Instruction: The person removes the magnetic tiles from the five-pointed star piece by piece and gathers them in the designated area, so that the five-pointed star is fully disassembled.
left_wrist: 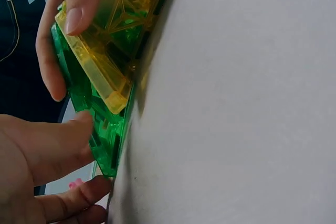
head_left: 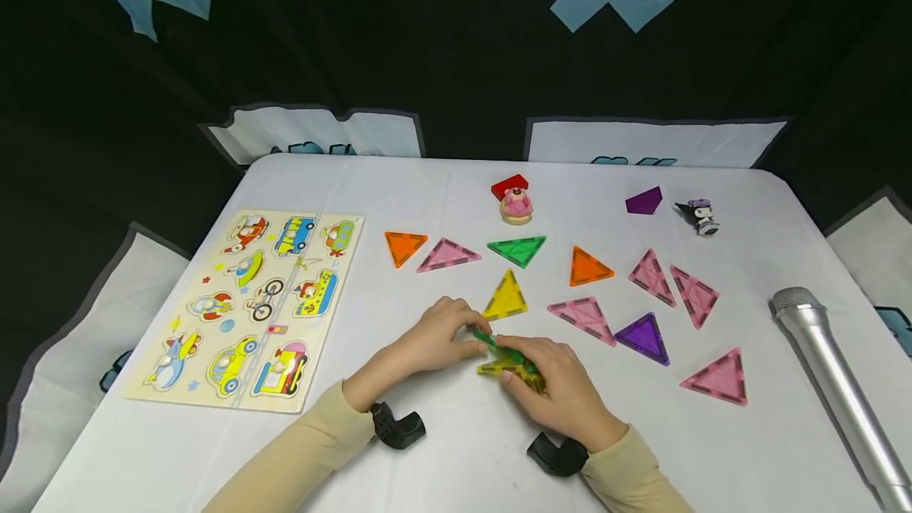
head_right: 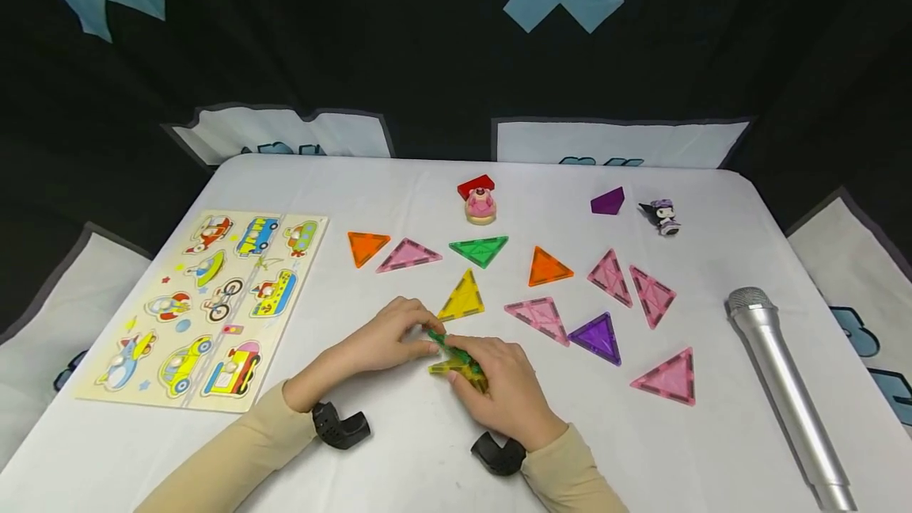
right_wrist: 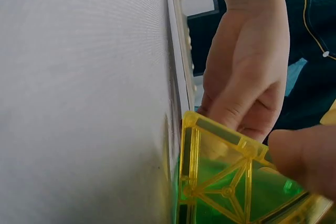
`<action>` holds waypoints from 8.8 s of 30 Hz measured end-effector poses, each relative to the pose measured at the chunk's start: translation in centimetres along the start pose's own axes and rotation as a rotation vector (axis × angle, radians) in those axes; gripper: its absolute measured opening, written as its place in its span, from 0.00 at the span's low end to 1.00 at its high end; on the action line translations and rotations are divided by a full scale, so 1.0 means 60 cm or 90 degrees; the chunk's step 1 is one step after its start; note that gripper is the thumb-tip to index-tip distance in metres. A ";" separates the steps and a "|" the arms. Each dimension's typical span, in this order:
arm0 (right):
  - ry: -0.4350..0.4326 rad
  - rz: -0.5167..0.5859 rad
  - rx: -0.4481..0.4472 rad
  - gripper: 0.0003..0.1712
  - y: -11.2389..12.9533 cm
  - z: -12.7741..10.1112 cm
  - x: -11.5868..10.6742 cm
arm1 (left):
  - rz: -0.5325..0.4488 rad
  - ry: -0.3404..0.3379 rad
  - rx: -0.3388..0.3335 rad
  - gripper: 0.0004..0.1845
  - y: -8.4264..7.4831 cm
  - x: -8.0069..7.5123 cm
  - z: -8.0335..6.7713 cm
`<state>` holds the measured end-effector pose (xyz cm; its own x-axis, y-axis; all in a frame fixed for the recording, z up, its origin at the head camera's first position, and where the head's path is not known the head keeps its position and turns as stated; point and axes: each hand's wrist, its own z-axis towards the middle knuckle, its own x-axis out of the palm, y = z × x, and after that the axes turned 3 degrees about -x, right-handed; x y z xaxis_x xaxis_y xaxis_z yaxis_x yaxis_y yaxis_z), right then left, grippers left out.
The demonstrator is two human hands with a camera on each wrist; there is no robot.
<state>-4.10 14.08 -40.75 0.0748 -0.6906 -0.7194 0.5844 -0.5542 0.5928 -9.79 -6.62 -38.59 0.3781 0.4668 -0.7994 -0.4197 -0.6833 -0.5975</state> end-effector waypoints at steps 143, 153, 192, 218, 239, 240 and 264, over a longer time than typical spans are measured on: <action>0.161 0.166 0.072 0.37 -0.021 -0.015 -0.030 | -0.178 -0.104 0.066 0.20 -0.026 0.049 -0.069; 0.155 0.150 0.040 0.36 -0.020 -0.018 -0.027 | -0.200 -0.036 0.052 0.18 -0.054 0.066 -0.045; 0.183 0.135 0.072 0.31 -0.019 -0.018 -0.033 | -0.164 -0.056 -0.156 0.07 0.038 -0.036 -0.125; 0.102 0.175 0.070 0.30 -0.015 -0.018 -0.019 | -0.290 -0.018 0.109 0.14 -0.050 0.074 -0.071; 0.192 0.419 0.088 0.32 -0.016 -0.016 -0.027 | -0.327 0.000 0.093 0.10 -0.051 0.078 -0.064; 0.197 0.426 0.084 0.32 -0.016 -0.016 -0.028 | -0.348 -0.004 0.097 0.09 -0.050 0.078 -0.064; 0.122 0.378 0.102 0.29 -0.012 -0.013 -0.024 | -0.443 -0.140 0.113 0.08 -0.030 0.065 -0.070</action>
<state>-4.02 15.82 -40.40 0.5001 -0.8143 -0.2945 0.2722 -0.1750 0.9462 -4.12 -5.92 -40.37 0.4396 0.8719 -0.2157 -0.2774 -0.0966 -0.9559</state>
